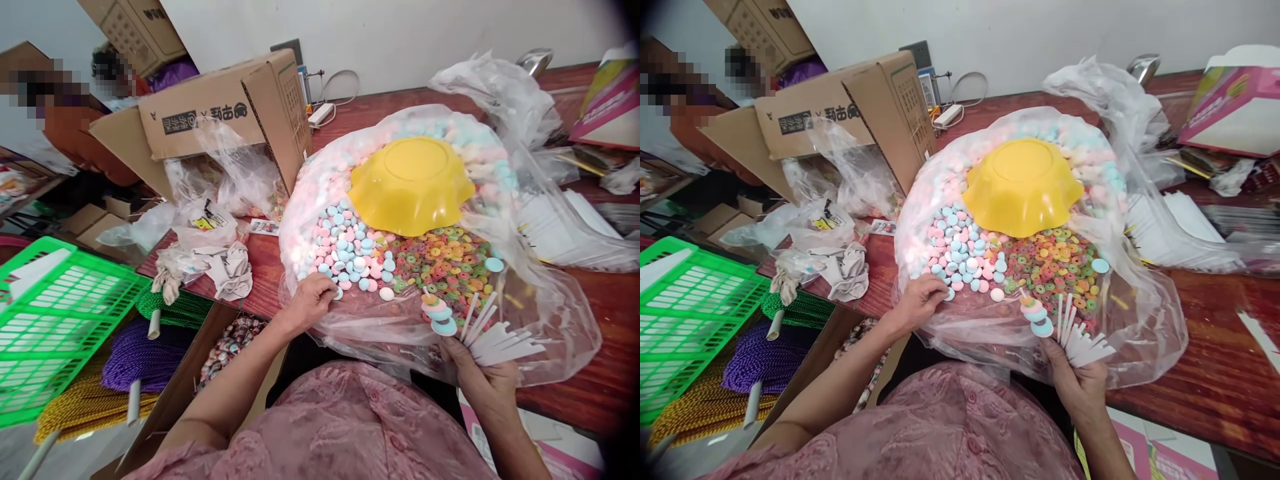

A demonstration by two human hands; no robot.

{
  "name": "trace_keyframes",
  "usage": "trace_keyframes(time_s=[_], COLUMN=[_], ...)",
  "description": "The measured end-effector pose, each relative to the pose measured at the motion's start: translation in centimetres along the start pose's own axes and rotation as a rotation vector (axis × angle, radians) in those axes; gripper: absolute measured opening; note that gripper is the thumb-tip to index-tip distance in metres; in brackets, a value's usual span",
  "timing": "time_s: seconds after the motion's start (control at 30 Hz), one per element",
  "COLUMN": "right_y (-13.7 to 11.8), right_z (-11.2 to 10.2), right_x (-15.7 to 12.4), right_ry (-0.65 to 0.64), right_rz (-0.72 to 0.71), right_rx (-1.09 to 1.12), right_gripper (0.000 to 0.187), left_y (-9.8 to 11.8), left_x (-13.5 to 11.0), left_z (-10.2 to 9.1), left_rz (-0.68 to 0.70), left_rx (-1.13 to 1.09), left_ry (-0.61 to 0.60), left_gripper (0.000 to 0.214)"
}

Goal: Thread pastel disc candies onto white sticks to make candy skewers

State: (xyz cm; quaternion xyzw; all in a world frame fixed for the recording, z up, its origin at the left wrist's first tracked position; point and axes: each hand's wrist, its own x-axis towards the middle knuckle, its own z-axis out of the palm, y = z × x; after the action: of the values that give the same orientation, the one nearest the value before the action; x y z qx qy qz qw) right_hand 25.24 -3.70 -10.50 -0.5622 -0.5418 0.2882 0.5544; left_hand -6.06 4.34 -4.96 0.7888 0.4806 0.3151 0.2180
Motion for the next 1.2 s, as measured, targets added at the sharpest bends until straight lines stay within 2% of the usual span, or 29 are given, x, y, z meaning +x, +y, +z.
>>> trace_keyframes(time_s=[0.13, 0.23, 0.3, 0.33, 0.4, 0.5, 0.6, 0.7, 0.9, 0.97, 1.07, 1.2], right_y=[-1.3, -1.2, -0.5, -0.2, 0.2, -0.4, -2.1, -3.5, -4.3, -4.8, -5.7, -6.5], right_z=[0.1, 0.2, 0.1, 0.1, 0.0, 0.0, 0.3, 0.7, 0.4, 0.4, 0.7, 1.4], right_x=[0.3, 0.2, 0.0, 0.0, -0.1, 0.2, 0.6, 0.8, 0.8, 0.7, 0.4, -0.4], right_ry=[-0.010, 0.011, 0.021, 0.018, -0.020, -0.169, -0.264, -0.293, -0.311, -0.298, -0.288, -0.308], right_rz=[-0.039, -0.049, -0.072, -0.097, -0.171, -0.309, -0.406, -0.400, -0.362, -0.326, -0.247, -0.237], right_rx=[-0.023, -0.045, -0.049, -0.051, -0.063, -0.103, -0.150, -0.202, -0.246, -0.244, -0.209, -0.143], right_gripper=[0.028, 0.018, 0.009, 0.006, 0.011, 0.023, 0.035, 0.041, 0.037, 0.032, 0.026, 0.024], left_y=[0.5, 1.3, 1.9, 2.2, 3.0, 4.4, 5.9, 7.3, 8.0, 7.7, 7.2, 6.8], left_x=[0.0, -0.5, -1.0, -1.2, -1.3, -0.7, 0.7, 1.8, 2.0, 1.8, 1.6, 1.8], left_z=[0.6, 0.9, 1.2, 1.3, 1.7, 2.3, 2.8, 3.2, 4.3, 4.6, 4.5, 4.0], left_rz=[-0.025, 0.021, -0.004, -0.050, -0.193, -0.380, -0.404, -0.356, -0.267, -0.207, -0.044, 0.138], left_rx=[0.059, 0.145, 0.135, 0.080, -0.167, -0.694, -1.003, -1.092, -0.994, -0.876, -0.615, -0.348], left_ry=[0.021, 0.013, -0.004, 0.007, 0.062, 0.141, 0.171, 0.203, 0.278, 0.299, 0.321, 0.341], left_gripper=[0.006, 0.008, 0.010, 0.009, 0.009, 0.038, 0.052, 0.050, 0.047, 0.039, 0.023, 0.021])
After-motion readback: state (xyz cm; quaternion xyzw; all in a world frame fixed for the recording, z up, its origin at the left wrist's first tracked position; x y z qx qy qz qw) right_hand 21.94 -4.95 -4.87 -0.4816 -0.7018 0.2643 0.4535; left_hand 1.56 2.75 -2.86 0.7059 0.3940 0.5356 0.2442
